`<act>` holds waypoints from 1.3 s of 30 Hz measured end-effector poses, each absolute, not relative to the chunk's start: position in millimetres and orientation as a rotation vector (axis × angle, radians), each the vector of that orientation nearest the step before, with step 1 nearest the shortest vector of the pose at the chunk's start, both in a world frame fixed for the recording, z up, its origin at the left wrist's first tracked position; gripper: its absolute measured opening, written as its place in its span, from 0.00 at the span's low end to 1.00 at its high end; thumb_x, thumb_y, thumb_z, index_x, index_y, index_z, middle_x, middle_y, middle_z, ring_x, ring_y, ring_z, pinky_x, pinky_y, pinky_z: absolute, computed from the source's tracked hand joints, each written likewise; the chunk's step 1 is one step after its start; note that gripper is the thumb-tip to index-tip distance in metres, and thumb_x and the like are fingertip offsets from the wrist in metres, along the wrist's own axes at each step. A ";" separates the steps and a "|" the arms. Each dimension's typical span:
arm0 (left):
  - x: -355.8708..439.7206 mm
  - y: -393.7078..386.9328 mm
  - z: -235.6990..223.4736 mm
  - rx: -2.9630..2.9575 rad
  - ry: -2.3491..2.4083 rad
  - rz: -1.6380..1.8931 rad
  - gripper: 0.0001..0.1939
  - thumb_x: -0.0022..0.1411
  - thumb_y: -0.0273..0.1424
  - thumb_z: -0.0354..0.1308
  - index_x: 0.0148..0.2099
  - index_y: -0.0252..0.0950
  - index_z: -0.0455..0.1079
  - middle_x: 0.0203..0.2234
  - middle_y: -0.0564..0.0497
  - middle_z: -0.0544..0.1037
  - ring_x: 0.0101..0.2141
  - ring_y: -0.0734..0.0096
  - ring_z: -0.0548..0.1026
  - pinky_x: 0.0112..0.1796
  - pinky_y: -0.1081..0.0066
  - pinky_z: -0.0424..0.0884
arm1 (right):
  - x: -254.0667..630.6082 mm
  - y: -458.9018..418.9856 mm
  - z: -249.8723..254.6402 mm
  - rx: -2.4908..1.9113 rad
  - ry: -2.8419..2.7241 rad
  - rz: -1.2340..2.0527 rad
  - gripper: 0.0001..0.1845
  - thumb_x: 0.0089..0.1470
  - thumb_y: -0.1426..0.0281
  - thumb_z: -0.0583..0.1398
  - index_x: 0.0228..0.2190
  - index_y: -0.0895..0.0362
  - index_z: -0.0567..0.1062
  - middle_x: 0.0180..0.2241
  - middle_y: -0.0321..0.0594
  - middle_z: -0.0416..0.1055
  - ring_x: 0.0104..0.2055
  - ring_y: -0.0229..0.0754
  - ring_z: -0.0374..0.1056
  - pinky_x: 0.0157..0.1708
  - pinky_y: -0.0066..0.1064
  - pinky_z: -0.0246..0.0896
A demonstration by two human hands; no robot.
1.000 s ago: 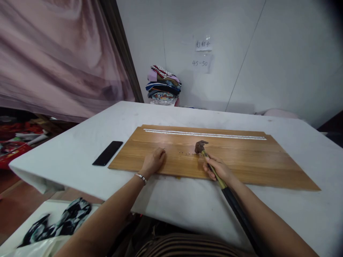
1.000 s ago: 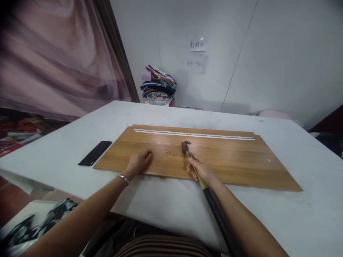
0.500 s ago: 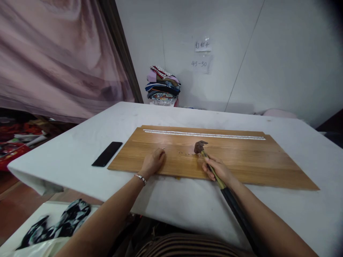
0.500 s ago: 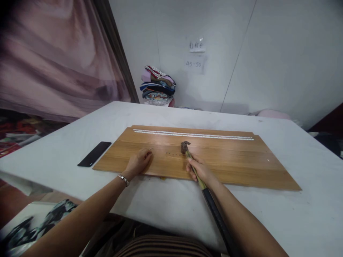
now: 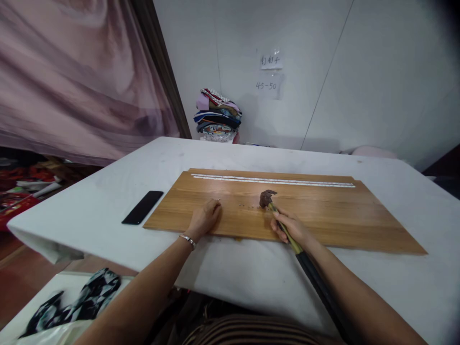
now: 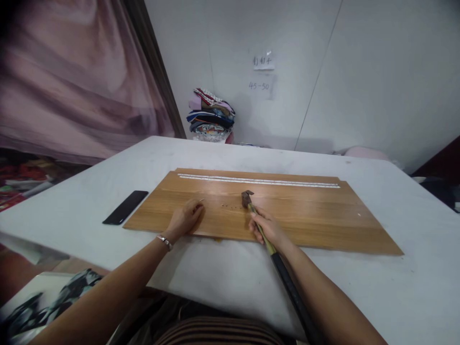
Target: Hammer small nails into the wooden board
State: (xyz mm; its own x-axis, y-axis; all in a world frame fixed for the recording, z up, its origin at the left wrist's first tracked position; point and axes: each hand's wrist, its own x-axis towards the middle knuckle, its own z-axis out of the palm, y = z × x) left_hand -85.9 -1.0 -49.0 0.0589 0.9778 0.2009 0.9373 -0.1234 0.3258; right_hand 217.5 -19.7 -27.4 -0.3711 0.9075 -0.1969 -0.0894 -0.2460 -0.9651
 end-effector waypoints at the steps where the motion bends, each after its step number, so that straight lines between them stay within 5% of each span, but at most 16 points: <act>1: -86.1 -0.9 -49.1 2.204 2.005 0.571 0.10 0.67 0.32 0.49 0.41 0.38 0.71 0.38 0.48 0.78 0.41 0.65 0.76 0.39 0.70 0.69 | 217.3 -19.4 -27.9 -1.079 -1.248 1.720 0.27 0.48 0.51 0.62 0.44 0.56 0.67 0.19 0.28 0.69 0.09 0.29 0.53 0.07 0.20 0.47; 39: -86.9 -0.2 -50.8 2.141 2.086 0.510 0.11 0.67 0.34 0.49 0.41 0.38 0.72 0.38 0.47 0.79 0.38 0.65 0.77 0.36 0.70 0.66 | 218.2 -18.2 -29.5 -1.070 -1.254 1.720 0.23 0.50 0.53 0.62 0.42 0.55 0.68 0.19 0.28 0.69 0.09 0.29 0.53 0.07 0.21 0.47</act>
State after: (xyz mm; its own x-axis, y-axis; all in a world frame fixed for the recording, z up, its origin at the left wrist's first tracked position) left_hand -86.9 -0.2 -50.8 0.0000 0.9868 0.1617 0.9501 -0.0504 0.3080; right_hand 218.2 -18.2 -29.5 -0.3774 0.9048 -0.1971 -0.0888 -0.2472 -0.9649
